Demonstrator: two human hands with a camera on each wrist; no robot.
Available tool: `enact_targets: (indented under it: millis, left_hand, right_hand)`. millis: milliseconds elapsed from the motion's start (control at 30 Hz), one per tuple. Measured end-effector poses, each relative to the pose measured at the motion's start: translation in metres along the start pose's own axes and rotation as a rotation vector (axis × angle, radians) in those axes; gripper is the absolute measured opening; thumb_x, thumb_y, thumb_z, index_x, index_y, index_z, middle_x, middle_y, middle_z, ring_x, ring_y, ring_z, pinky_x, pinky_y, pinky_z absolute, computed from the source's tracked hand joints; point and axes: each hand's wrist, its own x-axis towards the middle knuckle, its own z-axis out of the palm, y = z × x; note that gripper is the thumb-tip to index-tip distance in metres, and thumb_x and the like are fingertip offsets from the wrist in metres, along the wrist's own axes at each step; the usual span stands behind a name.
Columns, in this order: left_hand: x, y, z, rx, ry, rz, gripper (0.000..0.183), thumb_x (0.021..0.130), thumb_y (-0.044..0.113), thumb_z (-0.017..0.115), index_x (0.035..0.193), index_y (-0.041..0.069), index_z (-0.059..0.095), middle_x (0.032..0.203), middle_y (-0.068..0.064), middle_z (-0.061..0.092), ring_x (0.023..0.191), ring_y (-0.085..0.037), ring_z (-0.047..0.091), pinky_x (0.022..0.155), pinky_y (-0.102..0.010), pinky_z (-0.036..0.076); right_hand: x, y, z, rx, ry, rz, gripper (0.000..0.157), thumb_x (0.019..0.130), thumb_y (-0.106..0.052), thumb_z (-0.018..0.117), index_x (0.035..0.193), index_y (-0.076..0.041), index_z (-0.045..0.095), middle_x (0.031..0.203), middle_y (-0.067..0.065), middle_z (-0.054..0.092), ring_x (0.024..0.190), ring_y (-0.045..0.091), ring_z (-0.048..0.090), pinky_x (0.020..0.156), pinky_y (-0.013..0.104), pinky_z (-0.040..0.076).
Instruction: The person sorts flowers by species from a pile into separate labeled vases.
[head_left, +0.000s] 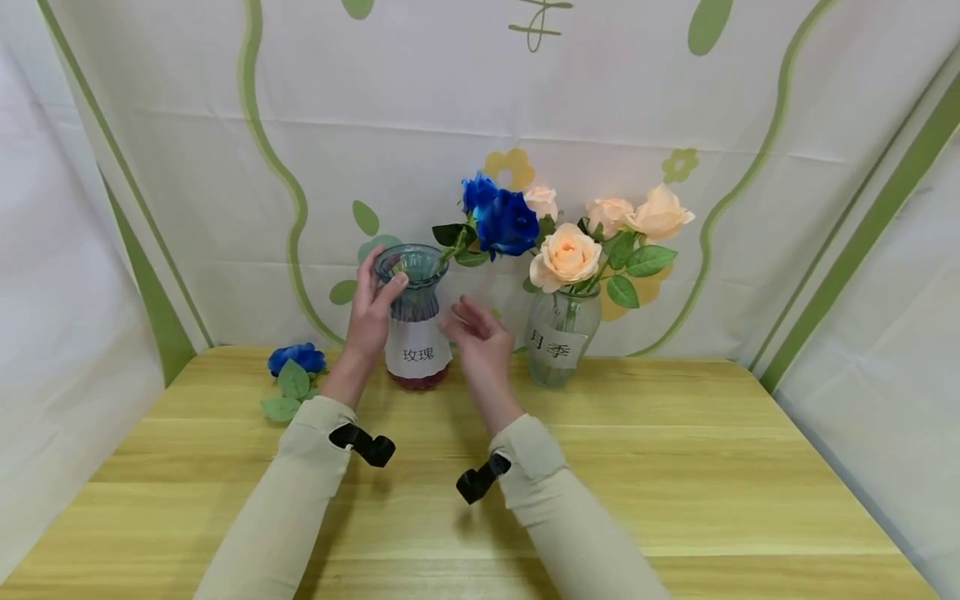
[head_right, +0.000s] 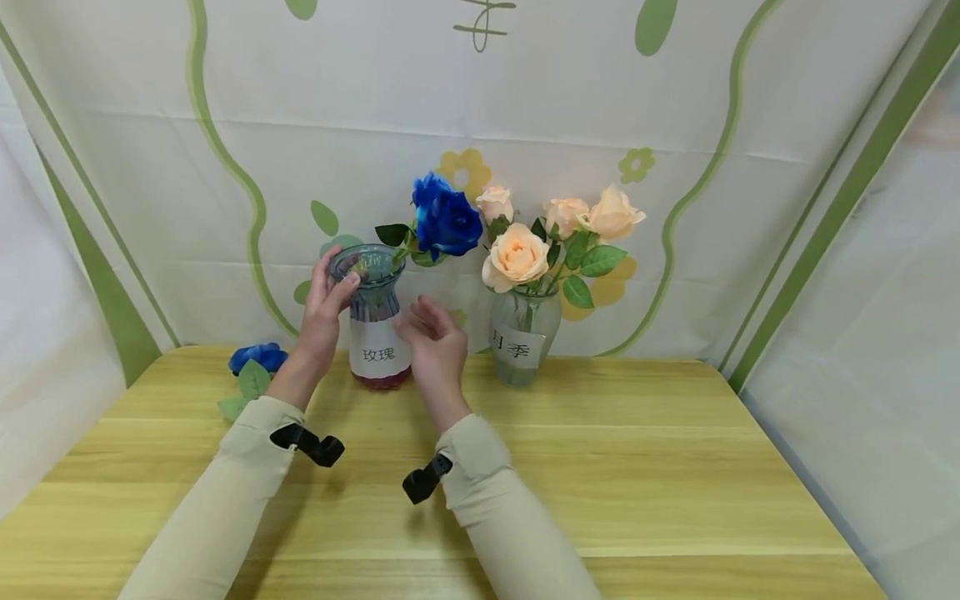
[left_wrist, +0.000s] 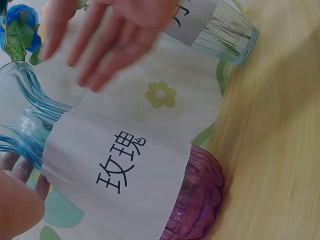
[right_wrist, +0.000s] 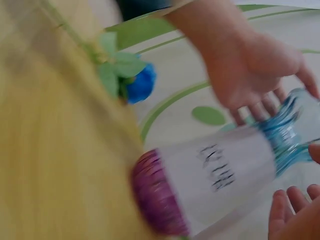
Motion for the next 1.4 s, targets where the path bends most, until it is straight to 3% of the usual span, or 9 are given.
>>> enact_targets:
  millis: [233,300,567,733,867,933,1033,1167,1400]
  left_hand:
    - [-0.003,0.005,-0.003,0.022,-0.013,-0.026,0.077,0.105,0.041,0.056,0.171,0.027,0.017,0.179,0.0,0.019,0.167,-0.025,0.014,0.135,-0.053,0.013]
    - [-0.004,0.006,-0.004,0.038,-0.016,-0.039,0.078,0.105,0.043,0.057,0.171,0.028,0.016,0.18,0.001,0.017,0.166,-0.027,0.017,0.134,-0.054,0.015]
    - [-0.013,0.015,-0.009,0.125,-0.005,-0.078,0.078,0.107,0.045,0.058,0.171,0.031,0.017,0.179,-0.006,0.016,0.163,-0.033,0.028,0.132,-0.055,0.025]
    - [-0.032,0.023,-0.026,0.212,0.084,-0.115,0.077,0.106,0.045,0.062,0.17,0.022,0.025,0.173,-0.005,0.035,0.159,-0.028,0.036,0.13,-0.05,0.032]
    - [-0.056,0.028,-0.048,0.375,0.167,-0.226,0.077,0.103,0.052,0.065,0.165,0.018,0.035,0.164,-0.003,0.05,0.151,-0.025,0.049,0.123,-0.045,0.043]
    - [-0.07,0.029,-0.061,0.491,0.167,-0.289,0.073,0.102,0.053,0.066,0.161,0.015,0.044,0.158,-0.007,0.057,0.143,-0.028,0.055,0.113,-0.042,0.05]
    - [-0.092,0.026,-0.083,0.693,0.082,-0.367,0.065,0.102,0.052,0.066,0.15,0.009,0.056,0.148,-0.015,0.063,0.132,-0.034,0.061,0.097,-0.039,0.054]
    - [-0.117,0.018,-0.112,0.867,-0.072,-0.421,0.061,0.1,0.048,0.07,0.136,-0.001,0.064,0.131,-0.024,0.07,0.114,-0.038,0.067,0.083,-0.041,0.057]
    - [-0.133,0.002,-0.132,0.956,-0.216,-0.515,0.055,0.089,0.041,0.084,0.116,-0.005,0.068,0.092,-0.01,0.075,0.076,-0.018,0.069,0.066,-0.032,0.053]
  right_hand:
    - [-0.012,0.031,-0.015,-0.182,-0.215,0.042,0.075,0.095,-0.016,0.08,0.161,-0.012,0.046,0.165,0.007,0.049,0.152,0.033,0.048,0.122,0.048,0.045]
    - [-0.017,0.035,-0.017,-0.216,-0.255,0.048,0.078,0.094,-0.016,0.08,0.163,-0.012,0.043,0.169,0.005,0.045,0.155,0.033,0.044,0.123,0.049,0.043]
    - [-0.023,0.042,-0.019,-0.25,-0.317,0.065,0.082,0.095,-0.016,0.08,0.165,-0.016,0.039,0.173,0.001,0.037,0.16,0.03,0.035,0.127,0.051,0.038]
    - [-0.024,0.041,-0.02,-0.243,-0.326,0.077,0.082,0.094,-0.016,0.081,0.165,-0.015,0.038,0.173,0.001,0.037,0.161,0.03,0.034,0.126,0.051,0.037]
    - [-0.024,0.043,-0.021,-0.244,-0.339,0.08,0.082,0.095,-0.017,0.08,0.165,-0.014,0.038,0.173,0.003,0.037,0.161,0.033,0.033,0.127,0.053,0.036]
    - [-0.024,0.044,-0.022,-0.243,-0.343,0.081,0.081,0.095,-0.017,0.08,0.165,-0.013,0.038,0.173,0.004,0.037,0.161,0.034,0.033,0.127,0.053,0.036]
    - [-0.023,0.045,-0.021,-0.239,-0.349,0.082,0.082,0.095,-0.018,0.08,0.165,-0.013,0.038,0.173,0.004,0.037,0.161,0.034,0.033,0.126,0.054,0.037]
    - [-0.024,0.046,-0.02,-0.245,-0.355,0.094,0.083,0.094,-0.02,0.081,0.165,-0.015,0.038,0.173,0.001,0.037,0.161,0.032,0.034,0.126,0.051,0.039]
    - [-0.025,0.044,-0.021,-0.257,-0.349,0.119,0.081,0.095,-0.023,0.081,0.165,-0.021,0.04,0.173,-0.004,0.037,0.161,0.03,0.034,0.125,0.05,0.039]
